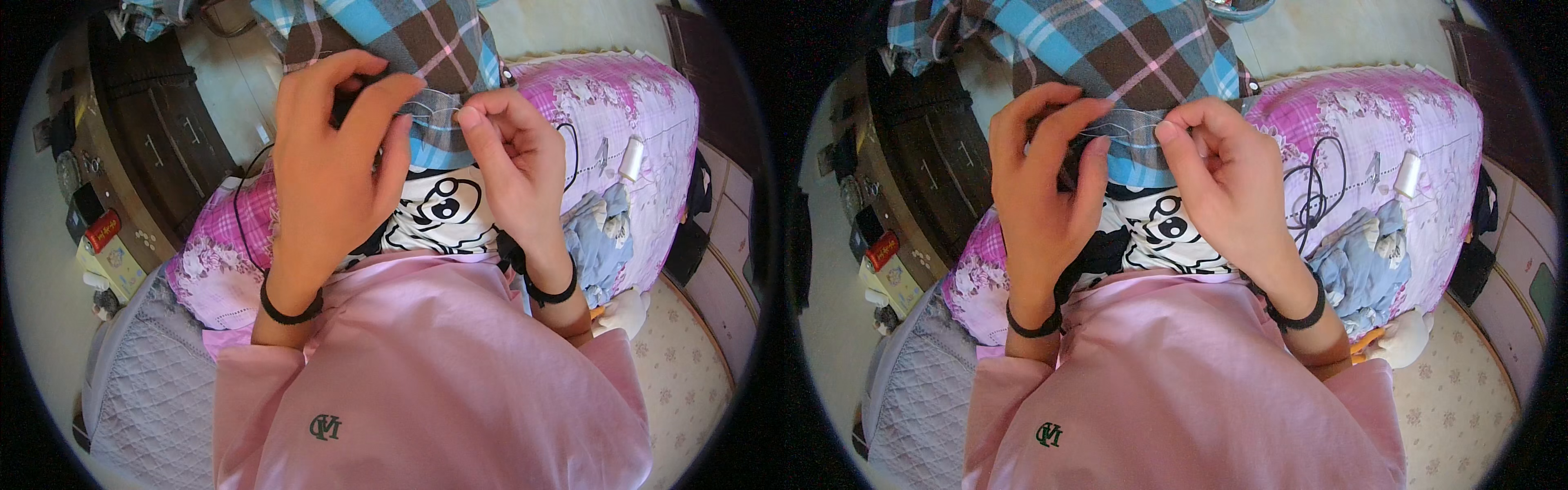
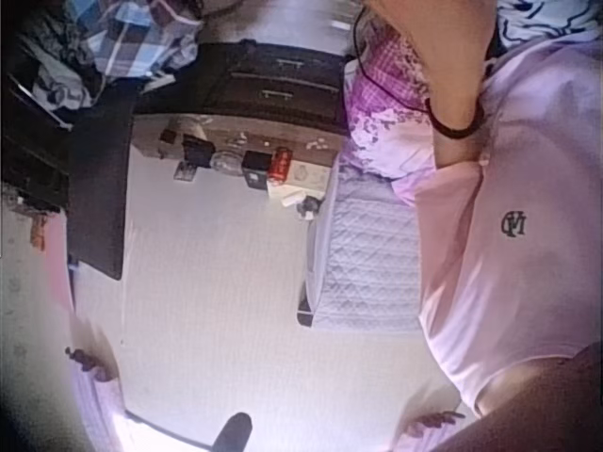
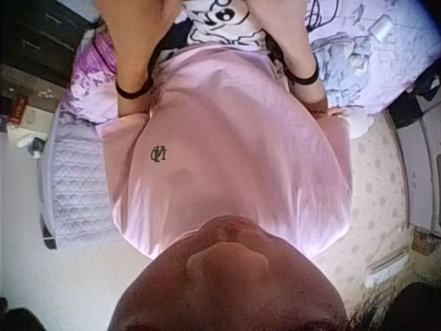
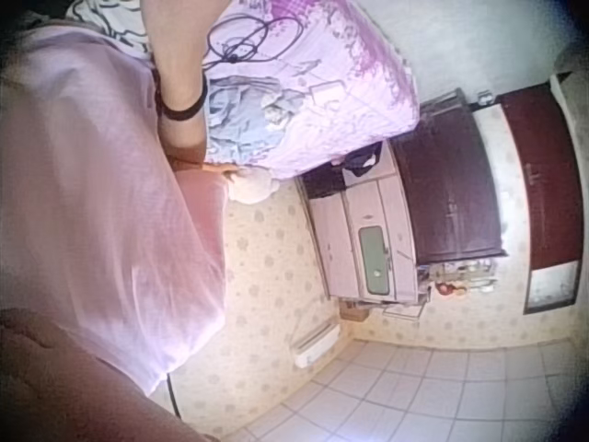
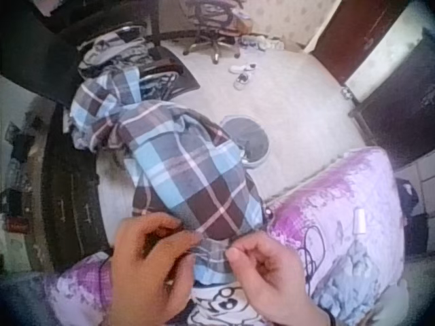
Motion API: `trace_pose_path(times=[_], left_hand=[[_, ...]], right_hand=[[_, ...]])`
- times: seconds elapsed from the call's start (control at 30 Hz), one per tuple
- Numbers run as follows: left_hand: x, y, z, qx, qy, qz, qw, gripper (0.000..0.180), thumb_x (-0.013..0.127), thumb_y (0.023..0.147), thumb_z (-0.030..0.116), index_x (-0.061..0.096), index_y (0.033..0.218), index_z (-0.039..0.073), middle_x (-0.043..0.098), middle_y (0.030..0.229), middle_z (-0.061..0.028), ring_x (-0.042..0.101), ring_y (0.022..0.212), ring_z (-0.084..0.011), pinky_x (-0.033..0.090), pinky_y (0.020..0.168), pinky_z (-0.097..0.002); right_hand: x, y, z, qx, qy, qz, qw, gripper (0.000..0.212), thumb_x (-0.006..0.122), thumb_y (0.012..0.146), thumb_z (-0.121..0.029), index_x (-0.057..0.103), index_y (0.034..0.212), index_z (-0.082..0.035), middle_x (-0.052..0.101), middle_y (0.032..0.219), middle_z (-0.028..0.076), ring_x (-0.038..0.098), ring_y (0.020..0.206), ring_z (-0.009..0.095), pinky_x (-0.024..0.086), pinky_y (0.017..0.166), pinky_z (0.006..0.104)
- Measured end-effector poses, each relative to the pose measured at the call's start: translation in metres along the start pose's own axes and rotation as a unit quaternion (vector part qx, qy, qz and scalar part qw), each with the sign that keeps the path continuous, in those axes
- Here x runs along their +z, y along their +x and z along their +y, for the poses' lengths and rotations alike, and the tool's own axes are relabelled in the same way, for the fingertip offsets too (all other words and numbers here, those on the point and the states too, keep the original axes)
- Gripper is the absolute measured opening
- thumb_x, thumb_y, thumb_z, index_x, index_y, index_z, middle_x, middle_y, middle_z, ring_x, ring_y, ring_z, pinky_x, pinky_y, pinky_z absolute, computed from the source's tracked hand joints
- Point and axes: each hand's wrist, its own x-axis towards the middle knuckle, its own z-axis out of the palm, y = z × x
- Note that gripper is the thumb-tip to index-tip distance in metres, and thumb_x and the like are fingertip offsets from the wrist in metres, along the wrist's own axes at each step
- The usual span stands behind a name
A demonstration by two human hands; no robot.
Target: The person is sewing a button onto a piece of plaid fabric using a needle and thread while sitting on a bed.
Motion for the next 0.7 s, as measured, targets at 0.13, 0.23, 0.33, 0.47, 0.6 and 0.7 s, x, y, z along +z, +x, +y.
trace_pose_path(times=[0.13, 0.23, 0.33, 0.47, 0.6, 0.7], left_hand=[[-0.001, 0.002, 0.001, 0.006, -0.001, -0.029, 1.0, 0.022, 0.073, 0.078, 0.001, 0.072, 0.099, 0.008, 0.064, 0.115, -0.0096, 0.06, 0.102, -0.0279, 0.049, 0.086, -0.0366], [0.0, 0.004, -0.005, 0.027, -0.008, -0.007, 1.0, 0.02, 0.073, 0.076, -0.001, 0.069, 0.094, 0.007, 0.063, 0.112, -0.0093, 0.059, 0.096, -0.028, 0.049, 0.081, -0.0373], [0.0, 0.004, -0.005, 0.057, -0.013, 0.003, 0.998, 0.02, 0.073, 0.074, -0.002, 0.067, 0.091, 0.006, 0.062, 0.109, -0.0096, 0.058, 0.091, -0.0284, 0.049, 0.076, -0.0381], [0.0, 0.003, -0.002, 0.056, -0.032, -0.011, 0.998, 0.019, 0.074, 0.074, -0.001, 0.067, 0.091, 0.005, 0.062, 0.11, -0.0105, 0.058, 0.091, -0.0291, 0.049, 0.076, -0.0386], [-0.001, 0.005, 0.004, 0.026, -0.018, -0.046, 0.998, 0.019, 0.075, 0.076, -0.001, 0.069, 0.093, 0.006, 0.065, 0.114, -0.0102, 0.06, 0.099, -0.0277, 0.049, 0.086, -0.0358], [0.001, 0.003, -0.001, 0.035, -0.006, -0.031, 0.999, 0.019, 0.076, 0.074, -0.001, 0.07, 0.091, 0.006, 0.066, 0.112, -0.0091, 0.06, 0.098, -0.0276, 0.05, 0.085, -0.0358]], right_hand=[[0.001, -0.001, -0.002, 0.009, 0.04, 0.001, 0.999, 0.009, 0.065, 0.098, -0.01, 0.065, 0.095, -0.002, 0.048, 0.062, -0.009, 0.039, 0.056, -0.001, 0.03, 0.049, 0.0198], [0.001, 0.0, 0.002, 0.004, 0.041, -0.005, 0.999, 0.009, 0.065, 0.098, -0.01, 0.065, 0.096, -0.001, 0.047, 0.061, -0.009, 0.037, 0.055, -0.002, 0.028, 0.049, 0.0197], [-0.001, 0.002, 0.003, 0.007, 0.064, -0.01, 0.998, 0.009, 0.064, 0.099, -0.009, 0.064, 0.096, -0.001, 0.046, 0.061, -0.01, 0.035, 0.055, -0.002, 0.024, 0.049, 0.0202], [-0.003, 0.004, 0.0, 0.024, 0.087, -0.016, 0.996, 0.01, 0.064, 0.099, -0.009, 0.064, 0.095, -0.001, 0.045, 0.06, -0.011, 0.033, 0.054, -0.002, 0.021, 0.049, 0.0211], [-0.003, 0.004, -0.001, 0.023, 0.092, -0.019, 0.995, 0.01, 0.064, 0.099, -0.01, 0.064, 0.095, -0.001, 0.045, 0.06, -0.011, 0.033, 0.054, -0.002, 0.021, 0.049, 0.0208], [-0.003, 0.004, 0.001, 0.018, 0.088, -0.021, 0.996, 0.01, 0.063, 0.099, -0.009, 0.064, 0.095, -0.001, 0.046, 0.06, -0.011, 0.033, 0.054, -0.002, 0.021, 0.049, 0.0207]])
